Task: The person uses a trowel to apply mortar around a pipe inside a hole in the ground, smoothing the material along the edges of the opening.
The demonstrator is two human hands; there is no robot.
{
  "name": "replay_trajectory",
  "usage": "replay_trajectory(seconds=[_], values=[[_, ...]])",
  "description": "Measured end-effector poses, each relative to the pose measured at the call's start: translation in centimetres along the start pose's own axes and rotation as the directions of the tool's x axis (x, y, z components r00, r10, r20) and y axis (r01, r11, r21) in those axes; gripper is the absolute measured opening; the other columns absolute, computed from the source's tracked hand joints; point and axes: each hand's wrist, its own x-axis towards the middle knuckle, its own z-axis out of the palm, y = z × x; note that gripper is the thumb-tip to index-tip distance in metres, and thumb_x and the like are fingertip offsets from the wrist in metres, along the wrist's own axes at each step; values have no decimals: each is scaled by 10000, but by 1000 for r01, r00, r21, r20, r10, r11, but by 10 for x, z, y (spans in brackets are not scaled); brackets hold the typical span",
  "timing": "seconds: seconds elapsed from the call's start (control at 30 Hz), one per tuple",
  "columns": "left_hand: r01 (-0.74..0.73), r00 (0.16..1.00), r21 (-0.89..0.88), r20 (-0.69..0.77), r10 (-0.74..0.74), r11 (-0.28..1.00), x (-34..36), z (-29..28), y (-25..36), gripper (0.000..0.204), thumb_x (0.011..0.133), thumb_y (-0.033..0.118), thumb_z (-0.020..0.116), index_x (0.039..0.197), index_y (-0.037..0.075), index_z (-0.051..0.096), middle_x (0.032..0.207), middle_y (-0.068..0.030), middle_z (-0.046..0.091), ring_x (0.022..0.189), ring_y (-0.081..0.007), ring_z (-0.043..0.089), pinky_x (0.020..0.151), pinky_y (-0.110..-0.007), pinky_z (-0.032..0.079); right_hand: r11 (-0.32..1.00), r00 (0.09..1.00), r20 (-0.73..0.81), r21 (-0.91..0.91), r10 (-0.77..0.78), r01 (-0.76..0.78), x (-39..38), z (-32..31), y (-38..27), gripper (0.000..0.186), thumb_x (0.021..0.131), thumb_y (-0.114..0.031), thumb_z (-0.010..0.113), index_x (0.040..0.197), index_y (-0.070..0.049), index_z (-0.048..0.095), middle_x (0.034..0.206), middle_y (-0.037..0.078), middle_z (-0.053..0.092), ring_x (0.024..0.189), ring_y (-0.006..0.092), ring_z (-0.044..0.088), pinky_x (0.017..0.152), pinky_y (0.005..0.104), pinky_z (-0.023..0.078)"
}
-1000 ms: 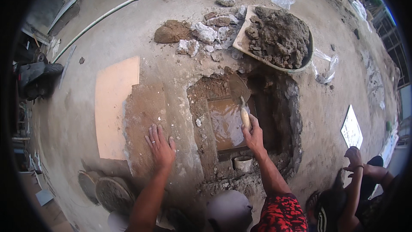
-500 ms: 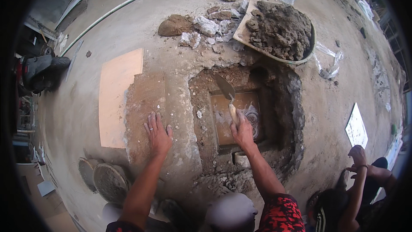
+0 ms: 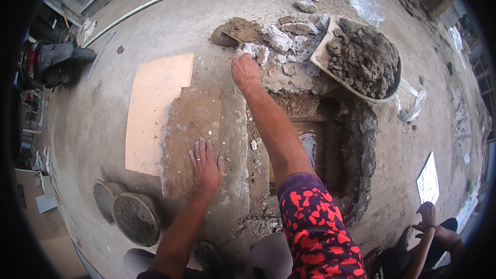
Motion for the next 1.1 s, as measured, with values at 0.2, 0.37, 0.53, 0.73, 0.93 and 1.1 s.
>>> replay_trajectory(seconds=[0.2, 0.37, 0.53, 0.73, 0.93, 1.1], values=[[29, 1000, -10, 10, -29, 1000, -7, -8, -4, 632, 856, 241, 551, 1386, -23, 332, 1473, -201, 278, 1399, -342, 199, 1147, -526, 93, 987, 977, -153, 42, -149, 157, -41, -35, 13, 367, 886, -129, 445, 1235, -21, 485, 977, 285, 579, 824, 427, 615, 710, 486, 509], [-6, 1000, 20, -29, 6, 1000, -5, -3, 0, 661, 869, 285, 555, 1401, -15, 304, 1467, -198, 283, 1397, -338, 203, 1146, -533, 87, 846, 966, -224, 533, 130, 9, -159, -52, 97, 508, 878, -210, 567, 1322, 2, 440, 931, 215, 638, 810, 303, 626, 711, 411, 494], [3, 1000, 85, 5, -3, 996, -5, -6, 3, 667, 864, 270, 578, 1407, -1, 300, 1466, -204, 281, 1399, -339, 197, 1140, -540, 98, 403, 836, 337, 757, 433, -514, -349, -72, 163, 487, 884, -207, 601, 1289, 32, 475, 879, 58, 585, 703, 92, 533, 619, 256, 456], [-258, 966, -129, -15, 258, 957, 130, 9, 51, 659, 834, 173, 633, 1388, -5, 323, 1440, -225, 300, 1351, -369, 281, 1115, -443, 253, 332, 703, 375, 683, 605, -651, -495, -69, 231, 495, 877, -226, 620, 1269, 43, 481, 917, 82, 611, 722, 98, 545, 627, 268, 463], [-119, 975, -93, 177, 134, 989, 210, 89, 52, 757, 844, 245, 644, 1440, 11, 238, 1493, -211, 231, 1382, -381, 220, 1132, -430, 237, 636, 784, 142, 507, 604, -582, -500, -56, 270, 472, 903, -276, 588, 1273, -9, 467, 924, 103, 611, 774, 145, 572, 715, 295, 483], [-82, 987, 219, 155, 48, 972, 216, 123, 63, 827, 881, 473, 541, 1476, 36, 168, 1539, -158, 171, 1420, -344, 151, 1149, -485, 141, 728, 785, 94, 320, 613, -607, -476, -15, 334, 447, 884, -238, 549, 1258, -14, 449, 1033, 274, 614, 959, 428, 600, 813, 477, 476]])
